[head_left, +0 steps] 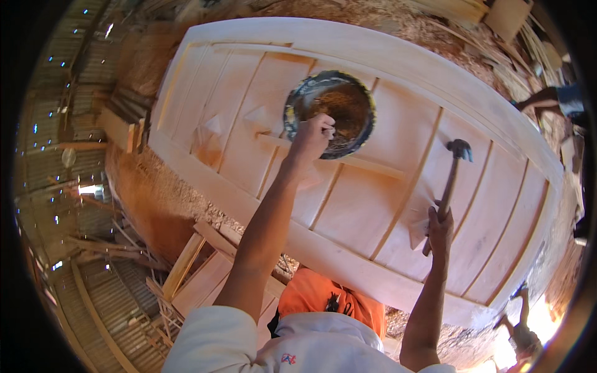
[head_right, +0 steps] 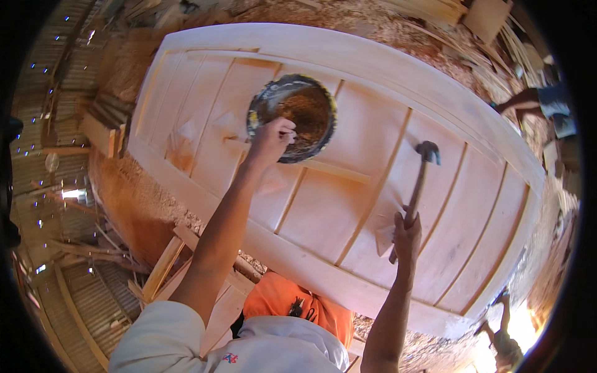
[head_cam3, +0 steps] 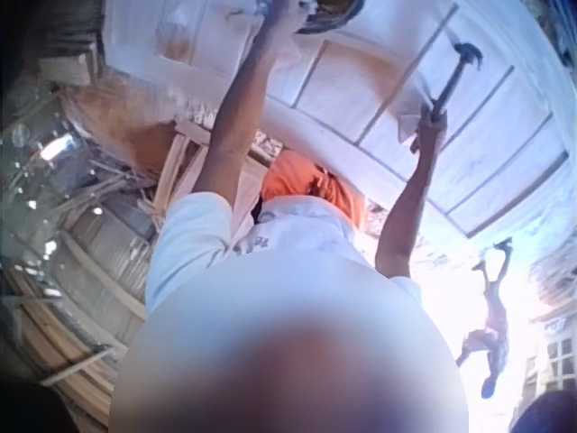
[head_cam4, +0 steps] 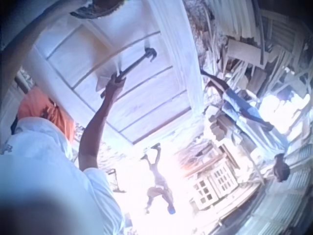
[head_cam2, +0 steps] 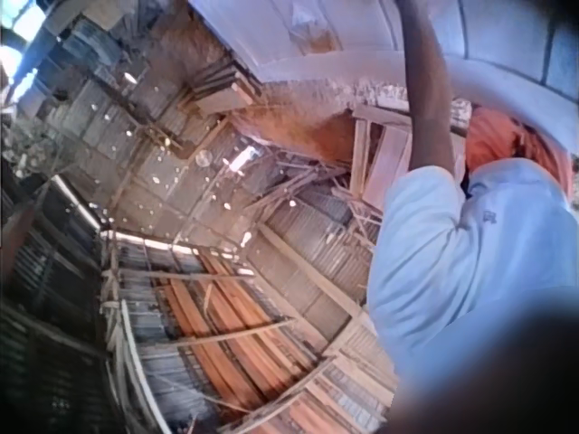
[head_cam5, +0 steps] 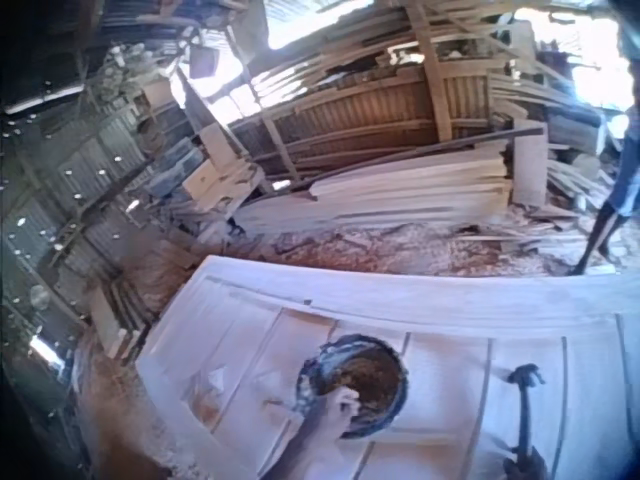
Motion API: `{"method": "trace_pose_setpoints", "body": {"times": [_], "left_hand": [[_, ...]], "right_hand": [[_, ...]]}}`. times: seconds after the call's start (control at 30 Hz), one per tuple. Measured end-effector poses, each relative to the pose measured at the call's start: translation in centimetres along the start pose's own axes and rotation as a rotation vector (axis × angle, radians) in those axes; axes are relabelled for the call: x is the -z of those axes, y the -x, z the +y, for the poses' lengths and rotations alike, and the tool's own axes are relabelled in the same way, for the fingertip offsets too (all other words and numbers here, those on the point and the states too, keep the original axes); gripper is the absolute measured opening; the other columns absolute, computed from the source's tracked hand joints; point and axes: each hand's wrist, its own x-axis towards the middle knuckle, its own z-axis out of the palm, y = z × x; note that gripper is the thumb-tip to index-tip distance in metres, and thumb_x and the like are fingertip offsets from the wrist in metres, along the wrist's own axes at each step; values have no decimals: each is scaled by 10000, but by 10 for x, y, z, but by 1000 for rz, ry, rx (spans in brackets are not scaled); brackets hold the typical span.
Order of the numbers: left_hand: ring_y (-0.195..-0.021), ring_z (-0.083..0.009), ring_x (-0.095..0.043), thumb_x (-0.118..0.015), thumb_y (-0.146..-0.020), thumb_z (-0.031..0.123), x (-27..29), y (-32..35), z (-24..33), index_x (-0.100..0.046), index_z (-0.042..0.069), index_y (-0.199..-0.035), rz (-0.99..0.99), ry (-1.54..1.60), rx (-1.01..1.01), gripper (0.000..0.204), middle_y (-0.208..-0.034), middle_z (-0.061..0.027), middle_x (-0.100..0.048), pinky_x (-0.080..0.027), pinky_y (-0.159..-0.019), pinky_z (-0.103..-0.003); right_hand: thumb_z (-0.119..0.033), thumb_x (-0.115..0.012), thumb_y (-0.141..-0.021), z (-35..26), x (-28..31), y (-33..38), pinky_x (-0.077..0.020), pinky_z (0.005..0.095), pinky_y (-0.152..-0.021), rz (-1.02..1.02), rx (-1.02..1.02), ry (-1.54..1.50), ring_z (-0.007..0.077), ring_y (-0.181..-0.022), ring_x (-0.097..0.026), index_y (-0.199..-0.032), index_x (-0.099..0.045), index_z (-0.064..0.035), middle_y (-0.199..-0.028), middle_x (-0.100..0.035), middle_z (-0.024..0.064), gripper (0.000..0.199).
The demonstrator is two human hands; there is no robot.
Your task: The person assembles a wooden structure by placing thin wooden strips into grooves on a large white board and securing them with a hammer. They repeatedly pick up strips, align them, and tap them into place while working in a workshop environment.
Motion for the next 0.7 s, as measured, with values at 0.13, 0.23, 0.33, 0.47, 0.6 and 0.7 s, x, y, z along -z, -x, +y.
{"method": "trace_pose_setpoints", "body": {"times": [0.13,0.23,0.33,0.47,0.6,0.7], "left_hand": [[-974,-184,-756,-699,-980,44,-35,2,44,-732,-13,-1119,34,241,-139,154,-1020,-100,-780,-600,-884,-308],[-982,-189,-764,-701,-991,103,-98,-14,86,-720,-4,-1071,-24,218,-175,135,-1018,-94,-782,-599,-895,-318],[-973,-251,-776,-722,-988,155,-175,-50,128,-703,17,-1052,-108,133,-325,153,-1019,-125,-778,-599,-878,-350],[-1060,-320,-715,-743,-951,176,-269,-107,173,-716,63,-1065,-33,47,-618,163,-1082,-115,-761,-534,-907,-450],[-1174,-281,-643,-752,-927,192,-318,-129,186,-743,135,-1042,77,20,-651,129,-1111,-52,-757,-432,-1015,-462],[-1208,-265,-619,-746,-919,183,-326,-134,180,-744,169,-1042,80,34,-638,123,-1114,-20,-750,-395,-1039,-465]], "right_hand": [[-283,-653,-1042,6,16,11,-446,362,-489,41,-219,82,157,-554,-572,-1111,-659,-14,-689,-589,53,278],[-320,-646,-1044,5,37,35,-488,421,-598,71,16,162,262,-636,-630,-1071,-636,6,-740,-644,147,327],[-316,-645,-1038,1,58,58,-497,417,-611,-2,-78,113,264,-640,-627,-1164,-609,-18,-754,-646,145,325],[-307,-631,-1044,0,76,71,-489,357,-582,-109,-185,-65,170,-620,-589,-1218,-575,-4,-727,-614,69,354],[-302,-622,-1052,4,79,71,-472,294,-558,-104,-235,-207,92,-627,-560,-1236,-565,21,-715,-584,15,375],[-313,-621,-1059,0,78,56,-477,306,-560,-51,-203,-181,108,-621,-564,-1288,-534,55,-712,-599,41,442]]}}
